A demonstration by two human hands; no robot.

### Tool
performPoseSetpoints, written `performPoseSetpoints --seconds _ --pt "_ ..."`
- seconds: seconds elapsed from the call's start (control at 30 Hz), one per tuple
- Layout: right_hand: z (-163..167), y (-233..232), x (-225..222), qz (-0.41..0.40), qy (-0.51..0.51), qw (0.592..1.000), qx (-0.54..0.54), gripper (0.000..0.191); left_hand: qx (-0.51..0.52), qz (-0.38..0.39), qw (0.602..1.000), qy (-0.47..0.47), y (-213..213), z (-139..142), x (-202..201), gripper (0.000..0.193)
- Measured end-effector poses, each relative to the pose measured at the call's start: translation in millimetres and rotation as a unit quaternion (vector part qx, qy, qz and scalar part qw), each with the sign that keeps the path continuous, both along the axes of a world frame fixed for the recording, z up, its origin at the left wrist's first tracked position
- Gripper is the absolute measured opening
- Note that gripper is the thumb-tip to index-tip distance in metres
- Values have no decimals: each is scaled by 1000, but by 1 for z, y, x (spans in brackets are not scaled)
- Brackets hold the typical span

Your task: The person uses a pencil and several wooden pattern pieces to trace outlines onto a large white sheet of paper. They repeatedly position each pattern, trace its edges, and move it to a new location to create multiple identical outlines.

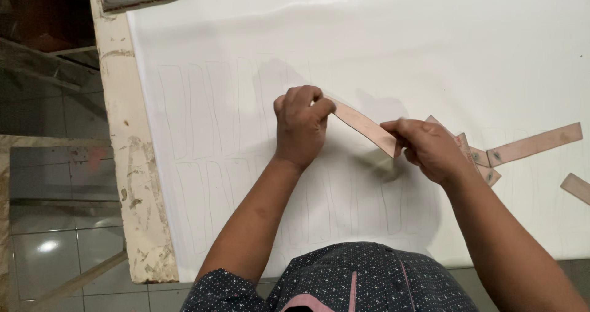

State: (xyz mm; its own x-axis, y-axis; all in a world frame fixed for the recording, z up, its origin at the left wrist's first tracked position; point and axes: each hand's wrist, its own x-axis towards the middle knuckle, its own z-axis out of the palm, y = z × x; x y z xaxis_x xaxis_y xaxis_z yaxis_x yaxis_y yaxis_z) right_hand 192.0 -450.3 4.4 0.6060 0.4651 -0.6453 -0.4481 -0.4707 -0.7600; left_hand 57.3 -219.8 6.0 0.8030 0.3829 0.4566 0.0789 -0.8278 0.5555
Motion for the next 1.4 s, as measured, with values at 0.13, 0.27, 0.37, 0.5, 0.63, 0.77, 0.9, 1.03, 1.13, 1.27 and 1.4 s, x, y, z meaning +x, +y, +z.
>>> performPoseSetpoints --seconds 0.13,0.27,0.37,0.5,0.63,0.77,0.9,1.03,1.13,1.27,1.4 --pt "3 29 0 72 -10 997 -31 29 -11 -37 999 37 0 -3 10 23" --pt "1 59 3 16 -77 997 -18 23 -37 -43 991 123 9 -11 14 52" --pt "-1 74 3 32 -136 988 -68 24 -78 -86 967 229 14 -15 11 62" --pt "-4 79 -6 61 -209 970 -106 30 -82 -99 957 260 13 -18 5 61" --pt "-6 75 -10 93 -262 949 -151 30 -88 -84 955 270 12 -20 7 59" --pt "-11 69 -11 100 -308 938 -127 27 -94 -76 954 276 11 -22 9 56" --pt "-18 63 -11 110 -313 935 -127 29 -91 -80 958 258 11 -25 8 54" --pt "-18 60 -11 126 -331 930 -99 28 -89 -80 960 252 11 -25 7 55" --pt "-15 60 -11 136 -323 931 -102 28 -93 -78 958 261 10 -24 7 55" --pt "-11 60 -13 139 -319 932 -99 28 -103 -74 954 270 10 -23 9 55" --pt "-5 60 -14 149 -323 929 -103 30 -106 -73 954 270 10 -24 8 54"
